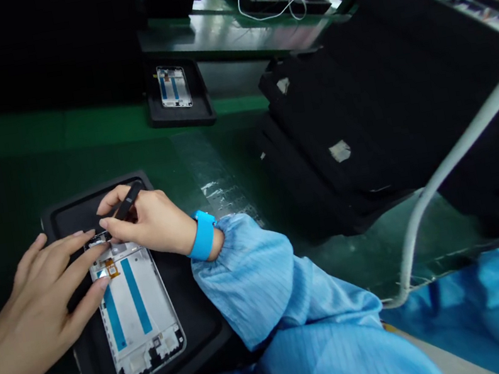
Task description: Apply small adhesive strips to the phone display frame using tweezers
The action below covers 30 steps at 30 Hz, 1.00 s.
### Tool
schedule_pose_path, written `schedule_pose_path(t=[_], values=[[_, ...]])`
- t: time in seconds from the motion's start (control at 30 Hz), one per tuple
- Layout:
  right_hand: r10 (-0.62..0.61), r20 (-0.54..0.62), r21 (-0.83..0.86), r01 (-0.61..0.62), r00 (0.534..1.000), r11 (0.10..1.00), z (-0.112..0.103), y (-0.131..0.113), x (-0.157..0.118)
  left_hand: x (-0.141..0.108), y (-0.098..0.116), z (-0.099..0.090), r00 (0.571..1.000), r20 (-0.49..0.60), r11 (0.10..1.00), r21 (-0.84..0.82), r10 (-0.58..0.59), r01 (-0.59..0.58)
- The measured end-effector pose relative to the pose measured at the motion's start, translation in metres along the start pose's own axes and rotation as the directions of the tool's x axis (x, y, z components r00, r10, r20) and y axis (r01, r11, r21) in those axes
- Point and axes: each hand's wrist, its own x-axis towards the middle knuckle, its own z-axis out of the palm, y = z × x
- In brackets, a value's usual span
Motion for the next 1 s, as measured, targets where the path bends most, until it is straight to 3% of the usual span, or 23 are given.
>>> schedule_pose_path(t=[0.1,0.27,0.4,0.53,0.73,1.0], values=[[-0.001,-0.049,0.030,0.002,0.999,1.000,0.002,0.000,-0.002,0.002,0.006,-0.001,1.000,-0.008,0.999,0.027,-0.024,0.024],[0.009,-0.243,0.335,0.075,0.970,0.939,0.002,-0.002,0.002,0.002,0.011,0.000,0.998,-0.020,0.998,0.037,-0.052,0.052],[0.023,-0.250,0.398,0.081,0.968,0.914,0.003,-0.003,0.006,0.001,0.012,0.001,0.997,-0.028,0.997,0.011,-0.072,0.073],[-0.029,-0.167,0.332,0.084,0.985,0.940,0.005,-0.001,0.007,0.000,0.013,0.003,0.996,-0.025,0.996,-0.001,-0.087,0.087],[-0.089,-0.105,0.095,0.099,0.990,0.990,0.003,0.003,0.006,0.000,0.013,0.003,0.996,-0.019,0.996,0.002,-0.087,0.087],[-0.130,-0.065,0.024,0.132,0.989,0.991,0.003,-0.001,0.004,-0.001,0.013,0.003,0.996,-0.016,0.997,-0.003,-0.083,0.083]])
